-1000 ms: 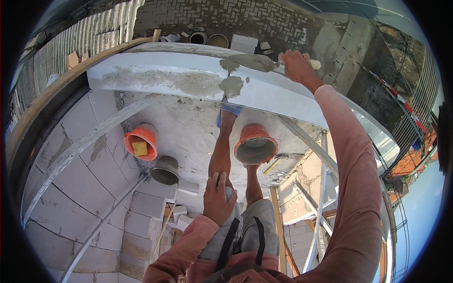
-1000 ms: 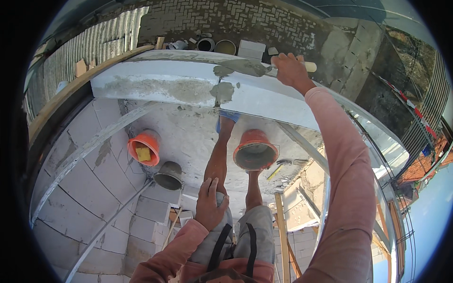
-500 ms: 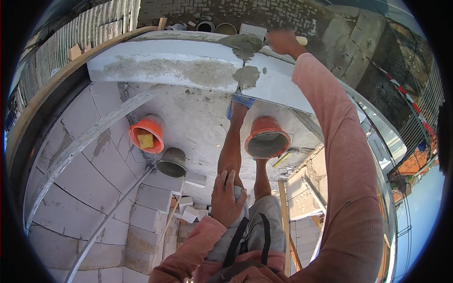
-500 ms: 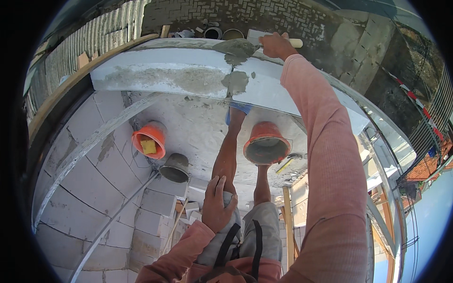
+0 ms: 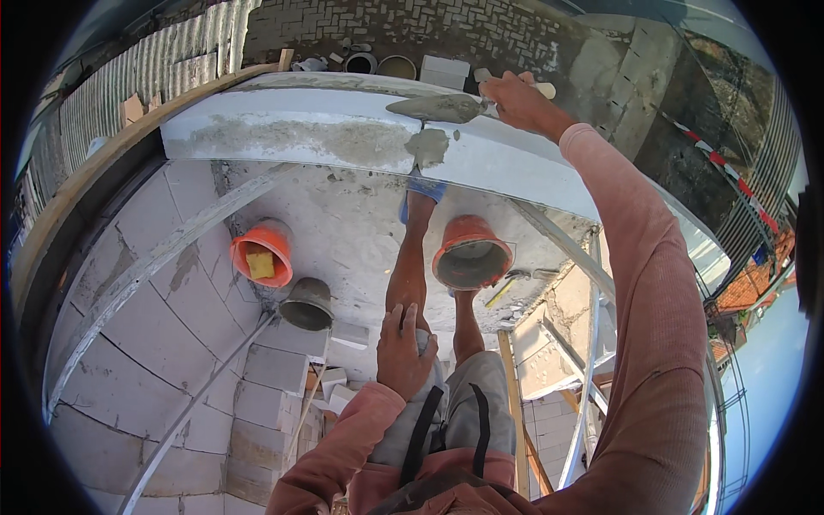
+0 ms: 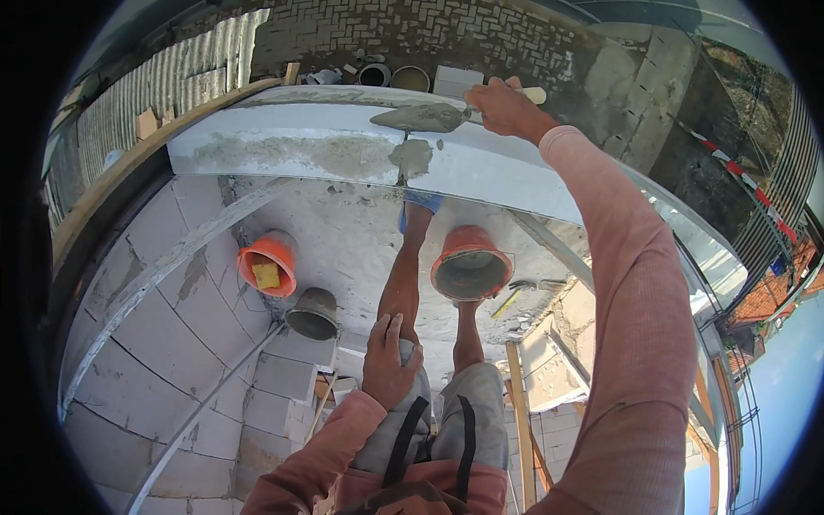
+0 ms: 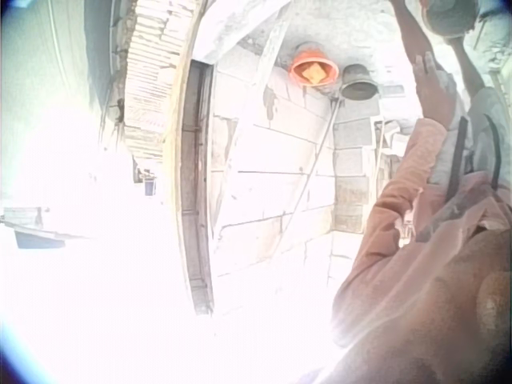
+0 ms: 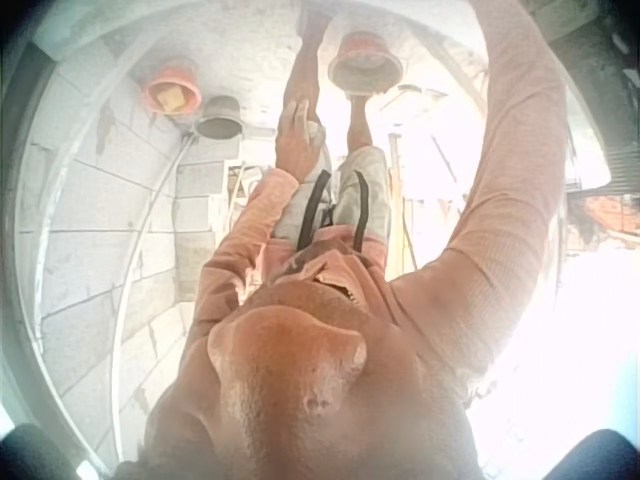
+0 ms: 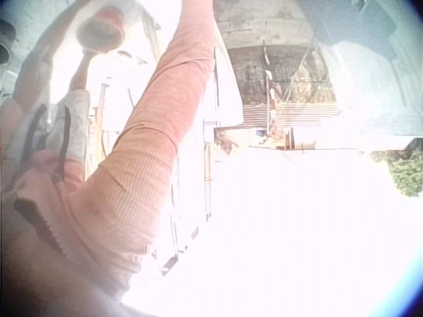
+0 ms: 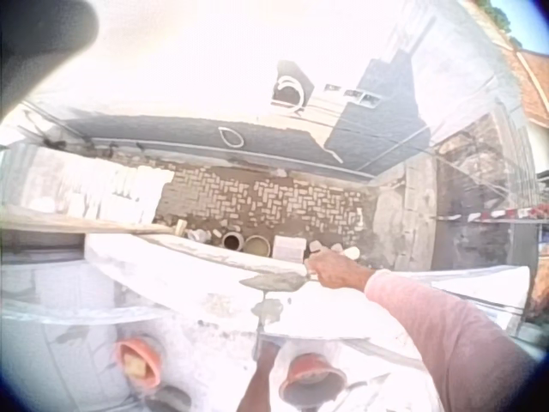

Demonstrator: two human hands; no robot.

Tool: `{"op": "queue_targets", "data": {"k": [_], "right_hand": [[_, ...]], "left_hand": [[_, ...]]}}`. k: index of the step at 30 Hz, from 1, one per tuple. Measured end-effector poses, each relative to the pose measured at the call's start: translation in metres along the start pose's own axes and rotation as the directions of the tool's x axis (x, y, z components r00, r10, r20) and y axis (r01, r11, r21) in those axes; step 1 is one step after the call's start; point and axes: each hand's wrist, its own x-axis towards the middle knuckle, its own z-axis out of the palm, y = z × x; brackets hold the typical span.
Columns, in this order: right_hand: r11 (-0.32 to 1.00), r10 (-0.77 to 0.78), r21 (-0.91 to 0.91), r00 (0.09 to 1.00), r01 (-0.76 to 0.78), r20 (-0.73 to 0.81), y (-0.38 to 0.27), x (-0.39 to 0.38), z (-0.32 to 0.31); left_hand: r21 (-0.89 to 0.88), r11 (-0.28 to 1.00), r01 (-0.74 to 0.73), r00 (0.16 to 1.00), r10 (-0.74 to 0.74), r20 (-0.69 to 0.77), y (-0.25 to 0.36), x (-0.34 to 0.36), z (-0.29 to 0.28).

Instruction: The person applies mortar from a bucket onto a structure using a trowel, handles a concrete block to apply mortar to its side, and then presses it into place on the wall.

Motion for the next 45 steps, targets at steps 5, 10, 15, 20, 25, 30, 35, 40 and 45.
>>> {"op": "queue_targets", "data": {"k": [5,10,15,20,25,30,35,40,45], "right_hand": [[0.985,-0.075,-0.171,0.933,0.015,-0.352,-0.018,-0.035,0.002],[0.972,-0.040,-0.231,0.941,-0.041,-0.336,-0.020,-0.070,-0.015],[0.978,0.074,-0.148,0.903,-0.150,-0.424,-0.054,-0.116,-0.012],[0.884,0.383,0.422,0.828,-0.201,-0.408,-0.131,-0.177,0.023],[0.592,0.495,0.800,0.829,-0.100,-0.262,-0.220,-0.267,0.104],[0.415,0.565,0.904,0.809,-0.105,-0.165,-0.299,-0.347,0.202],[0.132,0.648,0.848,0.692,-0.514,0.319,-0.323,-0.415,0.293],[-0.369,0.536,0.921,0.780,-0.127,0.322,-0.360,-0.392,0.327],[-0.653,0.575,0.748,0.719,0.116,0.391,-0.376,-0.356,0.366]], "left_hand": [[0.013,1.000,-0.002,1.000,0.002,-0.014,0.001,-0.001,0.001],[0.011,1.000,-0.005,1.000,0.005,-0.006,0.000,-0.003,0.004],[0.030,0.999,-0.026,1.000,0.026,-0.001,-0.006,-0.009,0.007],[0.104,0.993,-0.058,0.998,0.060,-0.018,-0.013,-0.026,0.024],[0.135,0.985,-0.109,0.989,0.120,-0.082,-0.032,-0.048,0.054],[0.251,0.964,-0.090,0.985,0.124,-0.122,-0.078,-0.081,0.098],[0.360,0.930,-0.068,0.997,0.074,-0.001,-0.101,-0.124,0.144],[0.329,0.922,-0.203,0.974,0.158,0.160,-0.191,-0.189,0.146],[0.408,0.884,-0.229,0.925,0.068,0.373,-0.220,-0.207,0.142]]}}
